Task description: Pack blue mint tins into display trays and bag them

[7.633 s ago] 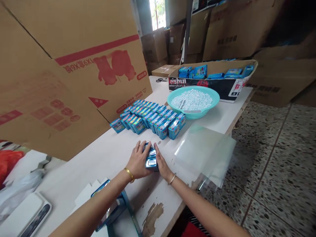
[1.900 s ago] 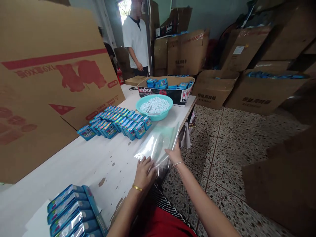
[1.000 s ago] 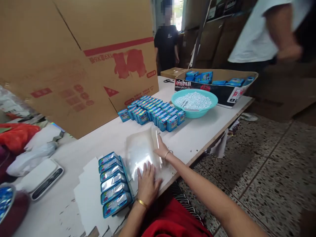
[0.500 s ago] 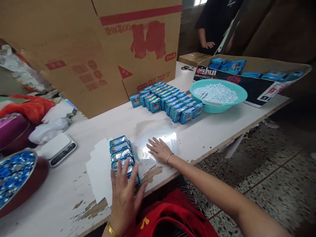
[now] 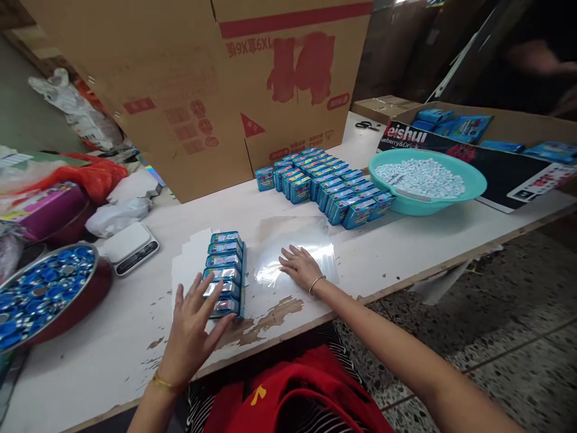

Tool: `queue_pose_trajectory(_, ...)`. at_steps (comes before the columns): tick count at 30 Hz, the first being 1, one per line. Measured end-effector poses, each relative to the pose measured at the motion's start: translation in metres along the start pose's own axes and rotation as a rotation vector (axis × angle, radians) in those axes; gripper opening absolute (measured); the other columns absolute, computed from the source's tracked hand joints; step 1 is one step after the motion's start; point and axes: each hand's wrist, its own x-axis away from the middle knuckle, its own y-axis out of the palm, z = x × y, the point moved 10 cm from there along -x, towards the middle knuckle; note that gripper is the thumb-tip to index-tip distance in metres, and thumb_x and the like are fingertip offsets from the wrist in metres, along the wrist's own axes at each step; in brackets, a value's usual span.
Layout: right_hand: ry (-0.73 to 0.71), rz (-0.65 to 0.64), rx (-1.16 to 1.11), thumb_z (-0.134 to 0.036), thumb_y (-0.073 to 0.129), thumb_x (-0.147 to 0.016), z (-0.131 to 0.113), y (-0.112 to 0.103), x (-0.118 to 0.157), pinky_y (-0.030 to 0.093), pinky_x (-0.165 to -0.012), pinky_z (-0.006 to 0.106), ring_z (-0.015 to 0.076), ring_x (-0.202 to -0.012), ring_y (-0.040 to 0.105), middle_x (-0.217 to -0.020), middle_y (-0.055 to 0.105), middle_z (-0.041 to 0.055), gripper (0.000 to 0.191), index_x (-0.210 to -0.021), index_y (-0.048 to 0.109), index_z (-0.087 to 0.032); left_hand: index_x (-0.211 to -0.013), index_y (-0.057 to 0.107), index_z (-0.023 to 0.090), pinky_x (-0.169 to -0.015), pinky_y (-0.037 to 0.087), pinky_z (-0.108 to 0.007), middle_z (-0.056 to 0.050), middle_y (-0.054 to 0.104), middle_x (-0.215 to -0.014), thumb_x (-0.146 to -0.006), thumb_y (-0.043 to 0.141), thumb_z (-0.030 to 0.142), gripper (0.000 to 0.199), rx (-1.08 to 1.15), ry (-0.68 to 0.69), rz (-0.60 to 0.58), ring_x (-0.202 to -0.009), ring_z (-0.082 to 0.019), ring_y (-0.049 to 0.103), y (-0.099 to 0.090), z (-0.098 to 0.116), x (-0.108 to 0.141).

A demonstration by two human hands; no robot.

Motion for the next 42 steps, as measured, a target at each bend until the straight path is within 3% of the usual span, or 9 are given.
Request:
queue_pose_trajectory(3,0.001,-0.007,-0.01,-0.035,0.055,-0.089,-0.001,-0.002,0.0,0.023,-0.11,0.051,0.027,-0.135,0.034,-0.138,0.05,0.0,0.027,-0.115,0.064,-0.034,-0.129,0.05,0.025,-0.102,0.042,-0.047,-0.01,0.056,-0.129,-0.086,0.055,0.033,0.044,0.199,0.025,0.027,-0.123,-0.025,0.05,-0.007,0.038,0.002)
queue_pose_trajectory(7,-0.072,-0.093,0.011,-0.05,0.065,-0.078,-0.007,0.002,0.004,0.019,-0.111,0.053,0.0316,-0.139,0.025,-0.146,0.038,0.0061,0.056,-0.128,0.054,-0.028,-0.118,0.059,0.023,-0.09,0.052,-0.034,-0.008,0.066,-0.112,-0.088,0.054,0.029,0.031,0.38,0.176,-0.172,-0.104,-0.02,0.062,0.027,0.099,0.005)
queue_pose_trajectory(12,-0.054,-0.076,0.026,-0.041,0.051,-0.09,-0.003,0.002,0.006,0.02,-0.111,0.052,0.0278,-0.139,0.026,-0.145,0.04,0.0021,0.037,-0.125,0.057,-0.031,-0.109,0.063,0.021,-0.083,0.053,-0.031,-0.009,0.068,-0.107,-0.089,0.051,0.029,0.025,0.525,0.082,-0.302,-0.096,-0.018,0.064,0.065,0.105,0.012)
queue_pose_trajectory(16,-0.02,-0.086,0.012,-0.037,0.048,-0.092,-0.002,0.002,0.0,0.02,-0.111,0.051,0.0267,-0.138,0.028,-0.144,0.042,0.0017,0.032,-0.122,0.06,-0.031,-0.101,0.066,0.021,-0.084,0.053,-0.033,-0.008,0.069,-0.1,-0.086,0.054,0.033,0.022,0.771,-0.231,-0.306,-0.094,-0.019,0.064,0.101,0.077,0.019)
queue_pose_trajectory(19,0.087,-0.151,-0.023,-0.036,0.042,-0.094,-0.001,0.003,-0.003,0.021,-0.111,0.051,0.0256,-0.137,0.03,-0.142,0.044,0.0011,0.032,-0.121,0.061,-0.031,-0.102,0.059,0.017,-0.068,0.055,-0.03,-0.008,0.069,-0.092,-0.08,0.061,0.041,0.033,1.14,-0.731,-0.27,-0.081,-0.018,0.067,0.147,0.046,0.031)
queue_pose_trajectory(23,0.179,-0.215,-0.035,-0.042,0.034,-0.096,-0.009,0.007,0.009,0.023,-0.109,0.052,0.0269,-0.137,0.031,-0.142,0.046,0.0022,0.038,-0.122,0.059,-0.03,-0.096,0.051,0.016,-0.051,0.051,-0.022,-0.006,0.068,-0.08,-0.067,0.074,0.044,0.046,1.558,-1.13,-0.227,-0.064,-0.015,0.067,0.192,0.045,0.037)
queue_pose_trajectory(28,0.055,-0.082,0.071,-0.041,0.06,-0.084,-0.026,0.008,0.034,0.018,-0.11,0.053,0.0305,-0.138,0.026,-0.146,0.039,0.0114,0.052,-0.131,0.051,-0.021,-0.078,0.053,0.016,-0.05,0.05,-0.02,-0.004,0.067,-0.072,-0.061,0.078,0.046,0.043,1.656,-1.129,-0.233,-0.058,-0.012,0.065,0.197,0.054,0.037)
queue_pose_trajectory(34,-0.039,0.159,-0.055,-0.028,0.063,-0.083,-0.03,-0.003,0.039,0.037,-0.093,0.039,0.0212,-0.102,0.05,-0.107,0.063,0.0077,0.01,-0.087,0.069,-0.021,-0.079,0.056,0.015,-0.051,0.05,-0.02,-0.001,0.065,-0.068,-0.053,0.08,0.053,0.052,1.634,-1.019,-0.244,-0.057,-0.011,0.063,0.189,0.056,0.042)
queue_pose_trajectory(42,0.048,0.337,-0.376,-0.032,0.05,-0.089,-0.015,-0.025,0.031,0.041,-0.076,0.032,0.0168,-0.077,0.053,-0.075,0.061,0.0022,0.027,-0.068,0.061,-0.019,-0.088,0.057,0.015,-0.056,0.052,-0.023,-0.003,0.065,-0.073,-0.058,0.08,0.045,0.048,1.633,-1.089,-0.178,-0.059,-0.012,0.065,0.186,0.052,0.044)
